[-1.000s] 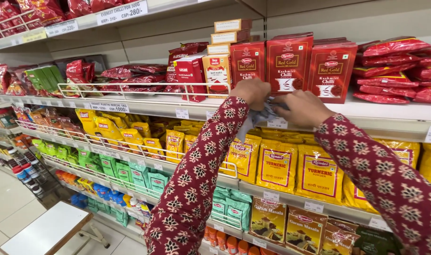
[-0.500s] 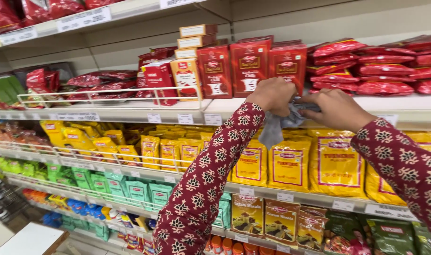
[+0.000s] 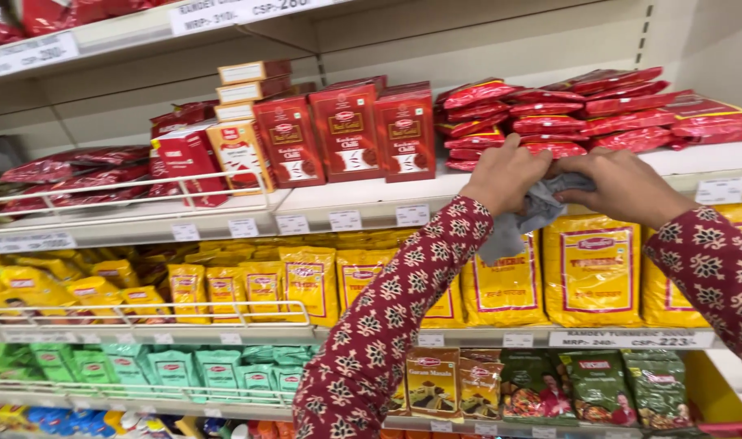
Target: Picking various packets and boxes of spices from store shelves, occasionally wiping them with a cloth, and placing them into a shopping cart.
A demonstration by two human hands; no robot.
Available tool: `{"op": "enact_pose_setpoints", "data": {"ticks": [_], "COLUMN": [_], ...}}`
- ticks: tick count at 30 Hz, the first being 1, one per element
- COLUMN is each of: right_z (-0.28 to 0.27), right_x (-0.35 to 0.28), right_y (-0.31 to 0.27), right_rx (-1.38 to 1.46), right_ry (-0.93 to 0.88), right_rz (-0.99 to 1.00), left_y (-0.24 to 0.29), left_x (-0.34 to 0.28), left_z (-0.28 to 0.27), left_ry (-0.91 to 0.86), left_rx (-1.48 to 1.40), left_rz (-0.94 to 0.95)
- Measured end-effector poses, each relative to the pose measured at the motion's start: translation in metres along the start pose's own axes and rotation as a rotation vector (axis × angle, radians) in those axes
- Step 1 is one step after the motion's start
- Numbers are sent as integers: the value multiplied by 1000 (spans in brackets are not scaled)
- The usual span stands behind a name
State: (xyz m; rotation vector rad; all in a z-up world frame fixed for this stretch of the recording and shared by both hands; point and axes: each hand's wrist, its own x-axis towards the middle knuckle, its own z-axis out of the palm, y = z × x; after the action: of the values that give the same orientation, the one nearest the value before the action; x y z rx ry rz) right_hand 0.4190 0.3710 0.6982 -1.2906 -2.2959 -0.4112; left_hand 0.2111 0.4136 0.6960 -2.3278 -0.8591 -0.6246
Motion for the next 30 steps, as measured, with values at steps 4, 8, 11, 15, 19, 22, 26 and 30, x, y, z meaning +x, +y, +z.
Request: {"op": "enact_pose_setpoints", "data": {"ticks": [4,8,11,15,19,22,26,30], "right_z": [-7,-1,12,29,56,73,95,105], "right_x": [-17,-15,-7,18,54,82,116,127], "right_y": [5,-25,-66,-129,-192,-240,-301,-335], "right_rx": [-49,-123,-155,-118,-83,-43,82,111], "right_ry": [7,134,218,301,324,356,370,400], "right_rz": [35,-19,-42,-89,-147,-212,-260,-272], "left_y": [20,4,-19,-62,-113,-150,-190,-204], "left_x": [1,-18,-45,-95,-153,-196,-244,-274], "left_z": [-1,4,-11,-36,-59,-77,-106,-125], "left_ry": [66,149,155,131,81,-23,-136,-141], "left_rx": [-10,100,136,171,261,388,442,427], "left_rz": [-9,-24,-25,-13,-31,-133,-219,-274]}}
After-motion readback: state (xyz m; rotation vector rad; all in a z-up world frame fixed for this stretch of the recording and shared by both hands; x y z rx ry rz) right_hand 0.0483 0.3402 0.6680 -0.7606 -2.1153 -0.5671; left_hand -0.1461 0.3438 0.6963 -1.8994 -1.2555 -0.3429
